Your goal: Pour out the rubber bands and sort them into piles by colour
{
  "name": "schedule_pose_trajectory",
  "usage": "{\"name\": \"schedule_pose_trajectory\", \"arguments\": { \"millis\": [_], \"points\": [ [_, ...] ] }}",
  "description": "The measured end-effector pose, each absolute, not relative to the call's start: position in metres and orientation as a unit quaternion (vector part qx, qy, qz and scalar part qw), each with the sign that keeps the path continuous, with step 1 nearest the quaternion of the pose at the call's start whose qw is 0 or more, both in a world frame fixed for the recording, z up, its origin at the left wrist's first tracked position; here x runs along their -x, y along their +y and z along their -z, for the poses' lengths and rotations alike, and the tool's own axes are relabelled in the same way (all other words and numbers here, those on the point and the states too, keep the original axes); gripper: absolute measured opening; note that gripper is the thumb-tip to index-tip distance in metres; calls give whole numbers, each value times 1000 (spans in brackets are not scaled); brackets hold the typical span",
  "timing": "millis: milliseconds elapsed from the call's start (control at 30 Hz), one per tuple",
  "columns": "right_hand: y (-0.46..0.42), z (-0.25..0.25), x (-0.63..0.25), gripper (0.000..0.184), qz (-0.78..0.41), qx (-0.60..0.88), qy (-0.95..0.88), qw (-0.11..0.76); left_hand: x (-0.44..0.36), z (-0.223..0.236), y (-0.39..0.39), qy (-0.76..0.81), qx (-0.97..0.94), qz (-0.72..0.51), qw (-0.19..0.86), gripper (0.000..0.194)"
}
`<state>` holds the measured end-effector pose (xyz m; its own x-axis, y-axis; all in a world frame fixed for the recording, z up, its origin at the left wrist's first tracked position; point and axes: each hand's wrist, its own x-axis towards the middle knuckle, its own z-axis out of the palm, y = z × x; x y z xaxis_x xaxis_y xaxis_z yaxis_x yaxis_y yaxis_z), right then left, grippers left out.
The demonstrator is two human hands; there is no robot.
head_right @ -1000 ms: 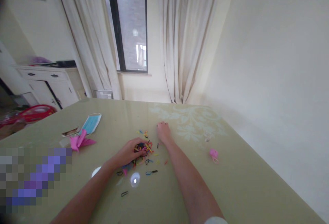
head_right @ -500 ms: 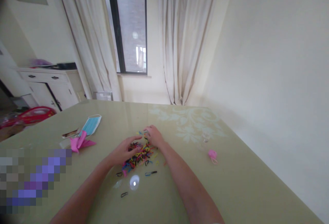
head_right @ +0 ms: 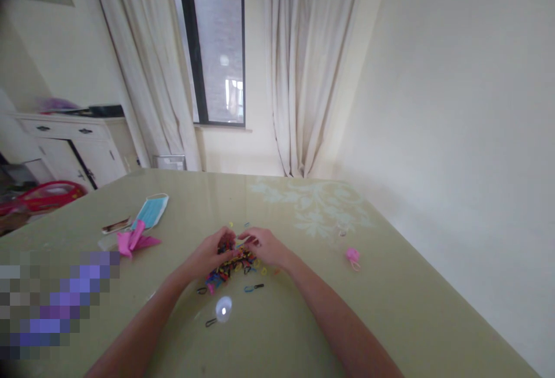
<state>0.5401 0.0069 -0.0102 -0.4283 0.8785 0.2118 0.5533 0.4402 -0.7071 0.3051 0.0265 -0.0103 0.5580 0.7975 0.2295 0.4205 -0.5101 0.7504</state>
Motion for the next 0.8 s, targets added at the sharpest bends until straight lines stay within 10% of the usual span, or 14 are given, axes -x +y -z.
{"name": "schedule_pose_trajectory", "arguments": {
  "millis": [233, 533, 800],
  "points": [
    [-43, 10, -586, 84, -223, 551, -764, 251, -325, 12, 7, 377, -887, -196, 181, 77],
    [-36, 29, -531, 17, -187, 528, -783, 271, -336, 18, 11, 362, -881, -213, 219, 14],
    [-48, 14, -535, 29, -246, 462, -766, 373, -297, -2, 24, 323, -843, -218, 370, 43]
  ]
}}
